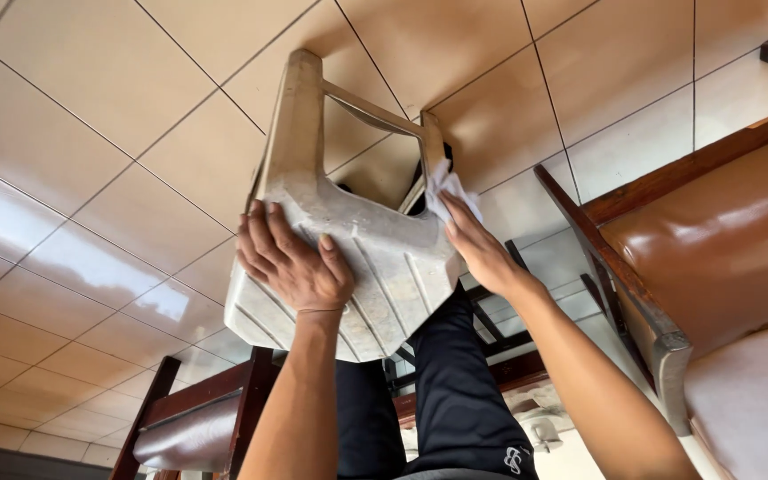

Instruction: Clean a plastic stool using a white cloth.

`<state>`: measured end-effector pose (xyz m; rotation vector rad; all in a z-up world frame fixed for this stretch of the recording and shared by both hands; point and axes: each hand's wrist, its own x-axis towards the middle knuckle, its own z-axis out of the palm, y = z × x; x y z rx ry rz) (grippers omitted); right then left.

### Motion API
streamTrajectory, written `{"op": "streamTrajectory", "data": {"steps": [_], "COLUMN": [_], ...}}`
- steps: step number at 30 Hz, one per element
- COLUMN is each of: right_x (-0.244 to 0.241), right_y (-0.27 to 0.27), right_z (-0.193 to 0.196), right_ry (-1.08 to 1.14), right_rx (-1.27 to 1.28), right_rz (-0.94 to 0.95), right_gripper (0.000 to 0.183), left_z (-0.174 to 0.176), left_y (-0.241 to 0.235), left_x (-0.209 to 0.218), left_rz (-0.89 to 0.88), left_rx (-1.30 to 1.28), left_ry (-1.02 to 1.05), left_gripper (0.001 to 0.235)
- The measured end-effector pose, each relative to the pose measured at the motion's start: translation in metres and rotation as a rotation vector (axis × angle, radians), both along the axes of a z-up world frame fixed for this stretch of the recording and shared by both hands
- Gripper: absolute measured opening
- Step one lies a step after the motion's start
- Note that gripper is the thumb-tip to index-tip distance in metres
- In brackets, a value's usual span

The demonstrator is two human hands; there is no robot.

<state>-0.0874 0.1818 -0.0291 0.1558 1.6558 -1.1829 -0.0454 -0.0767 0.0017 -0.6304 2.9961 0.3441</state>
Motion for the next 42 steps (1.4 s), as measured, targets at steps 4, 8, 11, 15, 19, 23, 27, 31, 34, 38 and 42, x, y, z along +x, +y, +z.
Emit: {"op": "streamTrajectory", "data": {"steps": [4,8,11,15,19,23,27,31,34,38,42], "right_x": [0.009,0.014,0.035,0.037,0.003,-0.035,-0.058,-0.037,-0.04,-0.059,-0.074], "right_y": [-0.009,-0.005,0.006,0.012,0.007,-0.033,-0.054,-0.019,-0.023,-0.083,-0.133], "right_z": [0.014,0.062,0.001,-0.133,-0.234,-0.251,-0.234,-0.261,-0.267,-0.258,-0.276], "right_ry": [0.131,0.101,0.09,-0.124,-0.216,-0.208,-0.234,-0.17,-0.167,-0.227,-0.272], "right_rx": [-0.021,-0.098,-0.195,-0.237,-0.075,0.093,0.086,0.078,0.126,0.127,-0.222], "right_rz": [-0.031,-0.056,-0.212,-0.368,-0.198,0.079,0.174,0.185,0.214,0.204,-0.116], "right_gripper": [0.075,0.076,0.075,0.089,0.084,0.086,0.085,0.082,0.078,0.086,0.1], "left_z": [-0.006,-0.007,-0.008,0.003,0.003,0.006,0.004,0.001,0.001,0.004,0.002], "left_y": [-0.001,0.0,0.002,0.004,0.003,0.002,0.0,-0.002,-0.004,-0.004,-0.004], "left_x": [-0.002,0.002,-0.001,-0.007,-0.001,0.0,0.002,0.002,0.009,0.013,0.013], "left_rz": [-0.015,-0.03,-0.002,-0.005,0.008,0.008,0.004,0.032,0.003,0.011,0.014], "left_rx": [-0.001,-0.079,-0.08,-0.061,-0.049,-0.01,0.024,0.012,0.047,0.071,0.083], "left_ry": [0.036,0.021,0.038,-0.023,-0.069,-0.08,-0.075,-0.058,-0.039,-0.047,-0.045], "left_gripper": [0.063,0.066,0.066,0.068,0.071,0.069,0.068,0.067,0.068,0.07,0.068]}}
